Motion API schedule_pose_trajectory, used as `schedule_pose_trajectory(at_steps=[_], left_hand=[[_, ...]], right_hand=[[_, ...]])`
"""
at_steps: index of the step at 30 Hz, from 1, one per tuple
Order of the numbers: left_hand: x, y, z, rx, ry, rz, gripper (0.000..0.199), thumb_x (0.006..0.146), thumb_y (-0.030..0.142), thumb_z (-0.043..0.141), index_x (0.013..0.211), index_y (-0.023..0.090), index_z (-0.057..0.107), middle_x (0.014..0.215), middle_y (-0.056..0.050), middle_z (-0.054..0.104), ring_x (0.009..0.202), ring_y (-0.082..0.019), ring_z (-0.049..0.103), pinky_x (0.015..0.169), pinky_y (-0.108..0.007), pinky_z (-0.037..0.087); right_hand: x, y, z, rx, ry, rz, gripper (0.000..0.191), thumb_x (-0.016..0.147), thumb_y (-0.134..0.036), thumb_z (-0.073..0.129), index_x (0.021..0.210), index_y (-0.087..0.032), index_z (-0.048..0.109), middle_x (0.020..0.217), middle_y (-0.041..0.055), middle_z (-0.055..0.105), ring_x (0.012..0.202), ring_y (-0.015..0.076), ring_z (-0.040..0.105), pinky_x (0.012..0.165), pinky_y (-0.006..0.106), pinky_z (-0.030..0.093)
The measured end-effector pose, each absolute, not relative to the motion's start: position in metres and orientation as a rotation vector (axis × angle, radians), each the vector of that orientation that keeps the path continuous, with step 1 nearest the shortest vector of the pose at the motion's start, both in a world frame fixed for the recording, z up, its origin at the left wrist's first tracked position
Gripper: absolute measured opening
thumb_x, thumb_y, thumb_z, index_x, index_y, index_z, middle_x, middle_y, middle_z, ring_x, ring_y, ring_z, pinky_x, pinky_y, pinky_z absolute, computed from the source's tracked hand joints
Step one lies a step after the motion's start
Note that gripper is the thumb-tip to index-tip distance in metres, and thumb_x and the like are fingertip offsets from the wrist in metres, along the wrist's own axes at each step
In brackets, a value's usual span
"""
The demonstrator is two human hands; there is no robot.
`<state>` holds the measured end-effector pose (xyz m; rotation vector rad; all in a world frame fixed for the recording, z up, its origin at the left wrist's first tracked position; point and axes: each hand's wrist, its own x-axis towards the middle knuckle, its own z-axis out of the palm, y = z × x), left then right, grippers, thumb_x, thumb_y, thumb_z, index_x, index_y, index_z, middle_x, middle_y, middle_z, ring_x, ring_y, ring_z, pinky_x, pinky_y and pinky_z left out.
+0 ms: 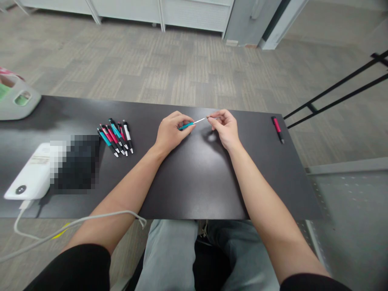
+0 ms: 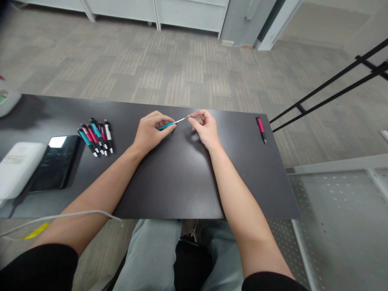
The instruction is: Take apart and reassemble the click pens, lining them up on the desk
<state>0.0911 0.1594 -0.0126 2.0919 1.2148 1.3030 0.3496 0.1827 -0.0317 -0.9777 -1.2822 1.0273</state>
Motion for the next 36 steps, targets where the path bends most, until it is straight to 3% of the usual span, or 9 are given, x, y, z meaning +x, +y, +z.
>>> schedule_pose_trajectory(at_steps=[10, 18, 36], left_hand=[[0.090, 0.160, -0.011, 2.067, 1.234, 1.294, 0.006, 0.103, 0.027, 0.098, 0.109, 0.030, 0.100, 0.096, -0.004, 0.083, 0.086, -0.024, 0.069, 0.084, -0.040, 0.060], [0.092, 0.160, -0.012, 2.081, 1.205, 1.302, 0.006, 0.103, 0.028, 0.097, 0.108, 0.030, 0.100, 0.095, -0.003, 0.083, 0.084, -0.024, 0.068, 0.083, -0.040, 0.059], [0.093, 0.159, -0.012, 2.089, 1.222, 1.234, 0.004, 0.103, 0.030, 0.098, 0.107, 0.030, 0.099, 0.096, -0.003, 0.082, 0.084, -0.024, 0.067, 0.084, -0.040, 0.059]], right_hand=[[0.364, 0.194, -0.035, -1.004, -1.103, 0.938, 0.064, 0.071, -0.073, 0.119, 0.094, -0.033, 0.074, 0.094, -0.0014, 0.084, 0.069, 0.0167, 0.061, 0.058, 0.033, 0.052], [0.359, 0.188, -0.029, -0.981, -1.240, 0.993, 0.061, 0.077, -0.072, 0.120, 0.100, -0.033, 0.080, 0.097, 0.0002, 0.087, 0.071, 0.0177, 0.066, 0.059, 0.034, 0.057], [0.352, 0.181, -0.022, -1.002, -1.276, 1.085, 0.067, 0.068, -0.073, 0.124, 0.097, -0.033, 0.078, 0.093, -0.0020, 0.083, 0.070, 0.0170, 0.062, 0.057, 0.032, 0.055]])
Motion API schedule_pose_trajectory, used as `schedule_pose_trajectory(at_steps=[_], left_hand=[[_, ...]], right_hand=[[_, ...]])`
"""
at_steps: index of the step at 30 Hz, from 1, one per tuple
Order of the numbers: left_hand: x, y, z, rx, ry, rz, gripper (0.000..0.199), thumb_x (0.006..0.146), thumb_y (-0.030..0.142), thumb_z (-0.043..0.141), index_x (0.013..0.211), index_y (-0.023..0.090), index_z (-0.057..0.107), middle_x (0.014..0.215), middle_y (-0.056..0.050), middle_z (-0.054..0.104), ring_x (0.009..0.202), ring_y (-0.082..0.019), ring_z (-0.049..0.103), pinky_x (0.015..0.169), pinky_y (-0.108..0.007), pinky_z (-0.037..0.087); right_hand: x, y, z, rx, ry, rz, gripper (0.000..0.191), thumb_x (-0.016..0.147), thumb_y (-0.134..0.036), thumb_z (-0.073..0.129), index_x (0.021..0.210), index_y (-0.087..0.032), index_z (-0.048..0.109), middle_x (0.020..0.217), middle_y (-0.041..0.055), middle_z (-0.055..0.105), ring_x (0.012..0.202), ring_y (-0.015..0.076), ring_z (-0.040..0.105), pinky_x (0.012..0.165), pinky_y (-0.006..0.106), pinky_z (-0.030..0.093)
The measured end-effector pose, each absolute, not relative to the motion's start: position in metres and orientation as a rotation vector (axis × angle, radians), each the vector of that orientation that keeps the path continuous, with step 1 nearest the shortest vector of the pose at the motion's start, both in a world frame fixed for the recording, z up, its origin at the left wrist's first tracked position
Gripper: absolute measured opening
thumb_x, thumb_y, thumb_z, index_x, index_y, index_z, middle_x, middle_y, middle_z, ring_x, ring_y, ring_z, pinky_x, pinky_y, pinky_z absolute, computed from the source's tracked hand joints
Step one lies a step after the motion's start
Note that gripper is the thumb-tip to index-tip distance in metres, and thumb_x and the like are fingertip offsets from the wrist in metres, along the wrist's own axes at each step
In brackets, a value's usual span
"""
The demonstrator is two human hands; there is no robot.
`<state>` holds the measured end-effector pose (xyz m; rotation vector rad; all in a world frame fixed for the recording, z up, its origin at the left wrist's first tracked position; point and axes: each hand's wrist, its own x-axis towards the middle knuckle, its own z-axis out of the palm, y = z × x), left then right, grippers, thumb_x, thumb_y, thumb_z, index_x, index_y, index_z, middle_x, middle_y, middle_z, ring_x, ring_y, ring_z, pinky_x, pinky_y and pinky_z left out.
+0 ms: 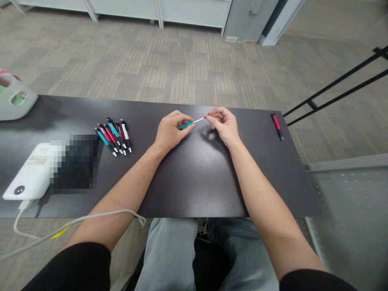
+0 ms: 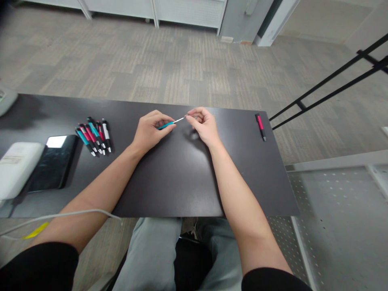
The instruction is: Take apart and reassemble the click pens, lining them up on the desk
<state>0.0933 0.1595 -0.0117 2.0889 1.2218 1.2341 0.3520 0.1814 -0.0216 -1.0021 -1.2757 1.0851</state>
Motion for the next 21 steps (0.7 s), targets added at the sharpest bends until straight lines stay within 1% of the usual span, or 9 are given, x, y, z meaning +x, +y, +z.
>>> schedule_pose_trajectory(at_steps=[7, 11, 14, 16, 18, 20, 21], left_hand=[[0.095, 0.158, -0.009, 2.087, 1.170, 1.183, 0.006, 0.103, 0.036, 0.098, 0.105, 0.031, 0.097, 0.099, -0.005, 0.085, 0.087, -0.025, 0.071, 0.089, -0.042, 0.063], [0.096, 0.158, -0.008, 2.089, 1.182, 1.152, 0.006, 0.103, 0.034, 0.099, 0.104, 0.031, 0.094, 0.101, -0.004, 0.087, 0.091, -0.026, 0.074, 0.092, -0.043, 0.065], [0.096, 0.159, -0.008, 2.075, 1.226, 1.215, 0.005, 0.106, 0.032, 0.097, 0.106, 0.030, 0.093, 0.103, -0.004, 0.088, 0.095, -0.026, 0.077, 0.095, -0.044, 0.067], [0.096, 0.160, -0.008, 2.052, 1.278, 1.286, 0.004, 0.107, 0.030, 0.096, 0.109, 0.029, 0.092, 0.106, -0.004, 0.090, 0.099, -0.027, 0.080, 0.099, -0.045, 0.068], [0.094, 0.162, -0.009, 2.022, 1.338, 1.353, 0.005, 0.110, 0.029, 0.095, 0.113, 0.029, 0.092, 0.111, -0.004, 0.091, 0.104, -0.028, 0.082, 0.104, -0.045, 0.069], [0.092, 0.165, -0.011, 1.990, 1.388, 1.400, 0.005, 0.114, 0.030, 0.092, 0.119, 0.029, 0.091, 0.115, -0.005, 0.092, 0.109, -0.028, 0.084, 0.107, -0.045, 0.069], [0.091, 0.166, -0.011, 1.975, 1.399, 1.420, 0.006, 0.116, 0.031, 0.091, 0.121, 0.029, 0.091, 0.117, -0.005, 0.092, 0.110, -0.028, 0.084, 0.107, -0.045, 0.069]], right_hand=[[0.350, 0.175, -0.017, -1.016, -1.410, 1.131, 0.075, 0.071, -0.077, 0.121, 0.112, -0.035, 0.074, 0.099, -0.0027, 0.083, 0.067, 0.0171, 0.060, 0.058, 0.034, 0.057], [0.346, 0.172, -0.014, -1.032, -1.451, 1.120, 0.078, 0.070, -0.079, 0.120, 0.117, -0.036, 0.074, 0.098, -0.0043, 0.085, 0.063, 0.0162, 0.056, 0.057, 0.035, 0.054], [0.345, 0.169, -0.016, -1.046, -1.530, 1.097, 0.078, 0.074, -0.078, 0.118, 0.124, -0.037, 0.075, 0.105, -0.0022, 0.088, 0.062, 0.0170, 0.057, 0.061, 0.037, 0.056], [0.344, 0.166, -0.018, -1.085, -1.626, 1.027, 0.069, 0.083, -0.073, 0.114, 0.127, -0.036, 0.077, 0.112, 0.0007, 0.090, 0.065, 0.0192, 0.060, 0.068, 0.041, 0.062], [0.342, 0.162, -0.021, -1.139, -1.748, 0.913, 0.055, 0.093, -0.066, 0.106, 0.129, -0.035, 0.079, 0.119, 0.0042, 0.090, 0.070, 0.0221, 0.066, 0.078, 0.046, 0.068], [0.337, 0.156, -0.022, -1.198, -1.874, 0.775, 0.046, 0.100, -0.059, 0.099, 0.134, -0.032, 0.083, 0.133, 0.0100, 0.089, 0.084, 0.0282, 0.077, 0.093, 0.053, 0.072], [0.334, 0.153, -0.022, -1.233, -1.931, 0.704, 0.047, 0.104, -0.058, 0.097, 0.140, -0.031, 0.085, 0.142, 0.0138, 0.087, 0.097, 0.0335, 0.083, 0.102, 0.057, 0.073]])
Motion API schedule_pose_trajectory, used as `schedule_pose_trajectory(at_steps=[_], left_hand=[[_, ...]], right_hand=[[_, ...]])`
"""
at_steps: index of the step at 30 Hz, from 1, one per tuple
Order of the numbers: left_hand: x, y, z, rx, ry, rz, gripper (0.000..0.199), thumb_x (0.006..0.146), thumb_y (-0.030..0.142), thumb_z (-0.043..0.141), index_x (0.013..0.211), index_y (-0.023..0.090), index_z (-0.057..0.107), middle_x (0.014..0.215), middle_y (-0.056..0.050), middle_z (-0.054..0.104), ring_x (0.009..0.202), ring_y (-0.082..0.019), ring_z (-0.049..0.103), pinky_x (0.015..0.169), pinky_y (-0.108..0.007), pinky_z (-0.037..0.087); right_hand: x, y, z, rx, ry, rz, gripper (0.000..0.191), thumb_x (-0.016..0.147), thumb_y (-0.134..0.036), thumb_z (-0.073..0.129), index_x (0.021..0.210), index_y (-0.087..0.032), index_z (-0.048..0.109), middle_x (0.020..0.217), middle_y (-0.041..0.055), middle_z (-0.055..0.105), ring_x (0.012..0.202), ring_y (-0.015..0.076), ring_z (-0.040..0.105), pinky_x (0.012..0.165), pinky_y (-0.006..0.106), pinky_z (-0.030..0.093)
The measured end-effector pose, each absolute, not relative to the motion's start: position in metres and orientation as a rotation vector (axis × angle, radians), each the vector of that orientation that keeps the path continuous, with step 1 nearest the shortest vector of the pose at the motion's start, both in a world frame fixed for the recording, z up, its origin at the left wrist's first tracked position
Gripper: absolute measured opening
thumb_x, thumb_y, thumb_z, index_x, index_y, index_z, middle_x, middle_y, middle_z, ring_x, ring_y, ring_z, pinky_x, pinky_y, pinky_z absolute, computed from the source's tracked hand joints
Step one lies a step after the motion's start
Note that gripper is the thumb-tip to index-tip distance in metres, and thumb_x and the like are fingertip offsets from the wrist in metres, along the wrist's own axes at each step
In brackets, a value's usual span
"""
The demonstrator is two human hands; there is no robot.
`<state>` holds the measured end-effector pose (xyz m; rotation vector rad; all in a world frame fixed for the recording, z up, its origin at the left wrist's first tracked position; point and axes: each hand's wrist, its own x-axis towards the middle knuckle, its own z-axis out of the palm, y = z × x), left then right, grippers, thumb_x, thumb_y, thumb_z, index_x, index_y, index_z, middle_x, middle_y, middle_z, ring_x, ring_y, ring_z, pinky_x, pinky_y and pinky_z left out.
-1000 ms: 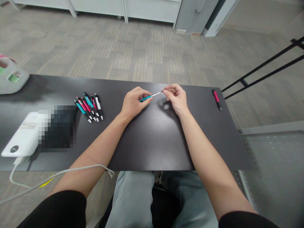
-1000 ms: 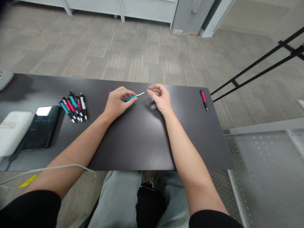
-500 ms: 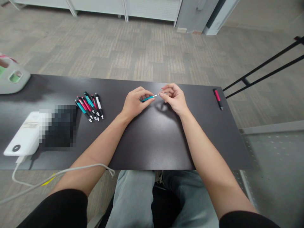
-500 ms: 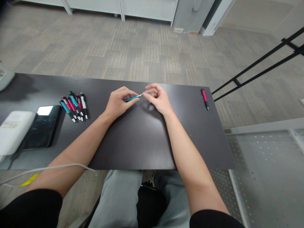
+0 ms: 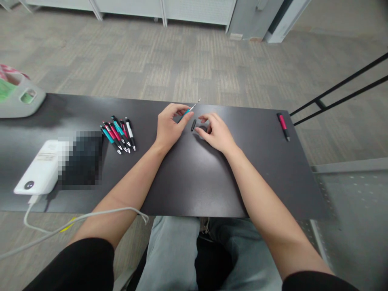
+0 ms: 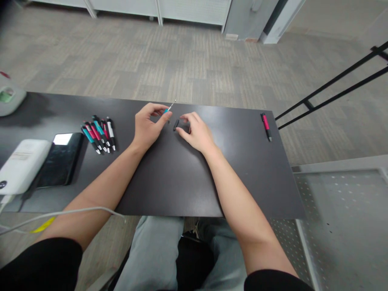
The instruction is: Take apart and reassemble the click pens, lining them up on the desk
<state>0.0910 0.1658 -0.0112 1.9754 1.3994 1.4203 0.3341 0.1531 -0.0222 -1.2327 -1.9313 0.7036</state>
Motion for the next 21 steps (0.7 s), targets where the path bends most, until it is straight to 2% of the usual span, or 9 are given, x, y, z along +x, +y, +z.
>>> schedule_pose_trajectory(at_steps=[1, 3, 6, 9, 11, 13, 14, 17, 21], left_hand=[[0.090, 0.167, -0.012, 1.961, 1.403, 1.439, 0.007, 0.117, 0.033, 0.091, 0.123, 0.028, 0.091, 0.117, -0.006, 0.092, 0.111, -0.028, 0.084, 0.107, -0.044, 0.068], [0.088, 0.168, -0.012, 1.935, 1.407, 1.460, 0.010, 0.118, 0.036, 0.092, 0.123, 0.029, 0.090, 0.116, -0.006, 0.091, 0.111, -0.028, 0.085, 0.108, -0.045, 0.068], [0.088, 0.168, -0.013, 1.910, 1.438, 1.443, 0.013, 0.117, 0.041, 0.093, 0.123, 0.030, 0.089, 0.116, -0.006, 0.092, 0.112, -0.029, 0.084, 0.108, -0.046, 0.069], [0.089, 0.168, -0.013, 1.921, 1.429, 1.431, 0.011, 0.116, 0.039, 0.093, 0.122, 0.030, 0.089, 0.117, -0.006, 0.092, 0.112, -0.030, 0.084, 0.108, -0.047, 0.069], [0.090, 0.168, -0.014, 1.928, 1.414, 1.425, 0.008, 0.114, 0.034, 0.092, 0.121, 0.029, 0.089, 0.116, -0.006, 0.092, 0.111, -0.029, 0.084, 0.109, -0.046, 0.068], [0.090, 0.168, -0.014, 1.925, 1.420, 1.402, 0.007, 0.112, 0.031, 0.092, 0.119, 0.029, 0.090, 0.114, -0.005, 0.092, 0.109, -0.029, 0.084, 0.108, -0.046, 0.068], [0.091, 0.168, -0.014, 1.922, 1.423, 1.387, 0.007, 0.110, 0.030, 0.093, 0.117, 0.029, 0.090, 0.113, -0.005, 0.092, 0.107, -0.029, 0.083, 0.108, -0.046, 0.068], [0.092, 0.167, -0.013, 1.930, 1.404, 1.347, 0.006, 0.107, 0.029, 0.095, 0.112, 0.029, 0.092, 0.110, -0.004, 0.092, 0.104, -0.029, 0.081, 0.108, -0.047, 0.067], [0.093, 0.165, -0.011, 1.999, 1.364, 1.300, 0.005, 0.102, 0.029, 0.097, 0.106, 0.030, 0.094, 0.107, -0.005, 0.092, 0.103, -0.030, 0.079, 0.106, -0.048, 0.065]], right_hand=[[0.330, 0.150, -0.021, -1.271, -1.983, 0.637, 0.050, 0.106, -0.058, 0.095, 0.147, -0.029, 0.085, 0.152, 0.0174, 0.085, 0.113, 0.0398, 0.086, 0.111, 0.062, 0.073], [0.323, 0.144, -0.019, -1.348, -2.063, 0.535, 0.060, 0.110, -0.059, 0.094, 0.160, -0.028, 0.084, 0.167, 0.0221, 0.079, 0.142, 0.0507, 0.082, 0.124, 0.071, 0.070], [0.317, 0.140, -0.016, -1.412, -2.117, 0.486, 0.056, 0.114, -0.055, 0.091, 0.162, -0.028, 0.084, 0.172, 0.0227, 0.077, 0.155, 0.0552, 0.077, 0.129, 0.077, 0.067], [0.319, 0.145, -0.019, -1.376, -2.067, 0.551, 0.047, 0.109, -0.049, 0.094, 0.152, -0.031, 0.085, 0.163, 0.0194, 0.081, 0.147, 0.0515, 0.080, 0.127, 0.073, 0.068], [0.323, 0.151, -0.025, -1.300, -1.946, 0.687, 0.052, 0.101, -0.048, 0.102, 0.147, -0.034, 0.083, 0.149, 0.0152, 0.086, 0.121, 0.0436, 0.086, 0.117, 0.067, 0.072], [0.327, 0.159, -0.030, -1.214, -1.761, 0.855, 0.059, 0.094, -0.055, 0.109, 0.142, -0.036, 0.081, 0.129, 0.0092, 0.088, 0.094, 0.0336, 0.080, 0.101, 0.059, 0.074], [0.329, 0.163, -0.032, -1.179, -1.659, 0.918, 0.062, 0.092, -0.062, 0.111, 0.138, -0.037, 0.080, 0.119, 0.0062, 0.087, 0.087, 0.0304, 0.077, 0.094, 0.055, 0.074], [0.335, 0.173, -0.032, -1.120, -1.392, 0.963, 0.074, 0.084, -0.087, 0.111, 0.128, -0.038, 0.078, 0.103, 0.0018, 0.084, 0.090, 0.0292, 0.078, 0.094, 0.050, 0.074], [0.344, 0.178, -0.023, -1.094, -1.201, 0.896, 0.084, 0.083, -0.102, 0.105, 0.127, -0.037, 0.076, 0.118, 0.0061, 0.091, 0.119, 0.0342, 0.089, 0.106, 0.052, 0.075]])
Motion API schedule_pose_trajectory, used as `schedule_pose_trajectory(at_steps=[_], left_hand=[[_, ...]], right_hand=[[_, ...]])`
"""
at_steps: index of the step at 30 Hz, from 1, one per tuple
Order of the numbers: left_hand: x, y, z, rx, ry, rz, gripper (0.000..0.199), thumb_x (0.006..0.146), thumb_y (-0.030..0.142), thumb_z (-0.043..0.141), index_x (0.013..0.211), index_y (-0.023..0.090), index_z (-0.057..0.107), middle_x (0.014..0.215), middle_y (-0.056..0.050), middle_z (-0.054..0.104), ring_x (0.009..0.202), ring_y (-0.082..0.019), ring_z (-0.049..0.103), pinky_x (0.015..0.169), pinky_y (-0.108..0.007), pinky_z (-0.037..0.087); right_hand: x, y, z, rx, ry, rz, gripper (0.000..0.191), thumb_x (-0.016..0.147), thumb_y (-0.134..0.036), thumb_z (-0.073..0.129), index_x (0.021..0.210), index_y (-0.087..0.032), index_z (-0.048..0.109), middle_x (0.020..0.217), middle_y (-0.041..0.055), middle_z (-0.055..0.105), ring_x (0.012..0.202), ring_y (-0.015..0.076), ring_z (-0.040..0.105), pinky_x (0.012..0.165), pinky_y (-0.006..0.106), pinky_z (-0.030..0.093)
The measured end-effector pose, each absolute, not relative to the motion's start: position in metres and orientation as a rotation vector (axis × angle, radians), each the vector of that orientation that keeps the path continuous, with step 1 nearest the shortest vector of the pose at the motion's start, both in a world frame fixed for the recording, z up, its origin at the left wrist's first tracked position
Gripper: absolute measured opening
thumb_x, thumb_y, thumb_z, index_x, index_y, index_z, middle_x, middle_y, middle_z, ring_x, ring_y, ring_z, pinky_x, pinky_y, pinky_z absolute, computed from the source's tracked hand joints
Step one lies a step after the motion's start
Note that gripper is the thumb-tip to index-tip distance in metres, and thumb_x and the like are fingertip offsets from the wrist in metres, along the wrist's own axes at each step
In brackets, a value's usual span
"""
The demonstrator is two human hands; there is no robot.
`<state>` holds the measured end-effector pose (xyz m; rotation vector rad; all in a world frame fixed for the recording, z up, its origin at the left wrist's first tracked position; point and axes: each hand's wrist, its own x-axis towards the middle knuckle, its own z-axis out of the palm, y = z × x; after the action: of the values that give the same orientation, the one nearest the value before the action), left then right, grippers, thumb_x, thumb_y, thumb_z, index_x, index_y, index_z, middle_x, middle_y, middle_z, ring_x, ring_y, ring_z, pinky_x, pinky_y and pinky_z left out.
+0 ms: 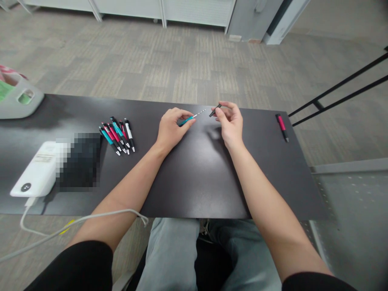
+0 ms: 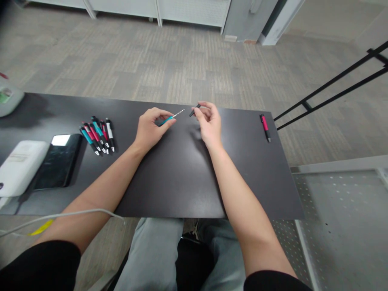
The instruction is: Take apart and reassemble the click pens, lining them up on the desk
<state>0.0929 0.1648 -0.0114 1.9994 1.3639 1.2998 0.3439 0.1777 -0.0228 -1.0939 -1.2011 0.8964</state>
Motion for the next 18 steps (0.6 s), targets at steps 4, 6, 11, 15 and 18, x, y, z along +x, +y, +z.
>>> schedule_pose_trajectory(at_steps=[4, 6, 11, 15, 18], left_hand=[[0.0923, 0.1643, -0.0113, 2.061, 1.321, 1.235, 0.006, 0.104, 0.036, 0.099, 0.106, 0.032, 0.096, 0.103, -0.005, 0.091, 0.101, -0.032, 0.077, 0.103, -0.049, 0.063], [0.0927, 0.1644, -0.0114, 2.067, 1.320, 1.211, 0.007, 0.104, 0.038, 0.100, 0.106, 0.032, 0.097, 0.101, -0.005, 0.090, 0.099, -0.032, 0.076, 0.102, -0.049, 0.063], [0.0938, 0.1640, -0.0118, 2.055, 1.322, 1.209, 0.006, 0.103, 0.036, 0.102, 0.105, 0.032, 0.097, 0.101, -0.004, 0.089, 0.097, -0.030, 0.075, 0.102, -0.048, 0.064], [0.0933, 0.1633, -0.0124, 2.054, 1.288, 1.225, 0.004, 0.104, 0.032, 0.101, 0.106, 0.032, 0.098, 0.101, -0.004, 0.089, 0.097, -0.030, 0.077, 0.100, -0.047, 0.064], [0.0933, 0.1625, -0.0124, 2.044, 1.270, 1.234, 0.004, 0.104, 0.030, 0.101, 0.107, 0.031, 0.098, 0.102, -0.004, 0.089, 0.097, -0.029, 0.078, 0.099, -0.045, 0.065]], right_hand=[[0.3463, 0.1764, -0.0168, -1.127, -1.172, 0.866, 0.086, 0.085, -0.105, 0.102, 0.130, -0.037, 0.074, 0.125, 0.0087, 0.092, 0.131, 0.0380, 0.090, 0.108, 0.055, 0.076], [0.3453, 0.1761, -0.0163, -1.134, -1.179, 0.855, 0.086, 0.086, -0.106, 0.101, 0.129, -0.037, 0.073, 0.125, 0.0092, 0.091, 0.132, 0.0391, 0.090, 0.109, 0.056, 0.076], [0.3436, 0.1775, -0.0187, -1.103, -1.247, 0.843, 0.081, 0.090, -0.104, 0.098, 0.130, -0.038, 0.072, 0.122, 0.0089, 0.087, 0.131, 0.0387, 0.089, 0.104, 0.055, 0.076], [0.3432, 0.1782, -0.0217, -1.099, -1.274, 0.890, 0.079, 0.089, -0.098, 0.104, 0.129, -0.039, 0.071, 0.120, 0.0076, 0.085, 0.131, 0.0373, 0.088, 0.101, 0.051, 0.076], [0.3425, 0.1783, -0.0240, -1.076, -1.248, 0.927, 0.078, 0.087, -0.094, 0.108, 0.126, -0.038, 0.072, 0.121, 0.0063, 0.087, 0.124, 0.0344, 0.090, 0.100, 0.049, 0.078]])
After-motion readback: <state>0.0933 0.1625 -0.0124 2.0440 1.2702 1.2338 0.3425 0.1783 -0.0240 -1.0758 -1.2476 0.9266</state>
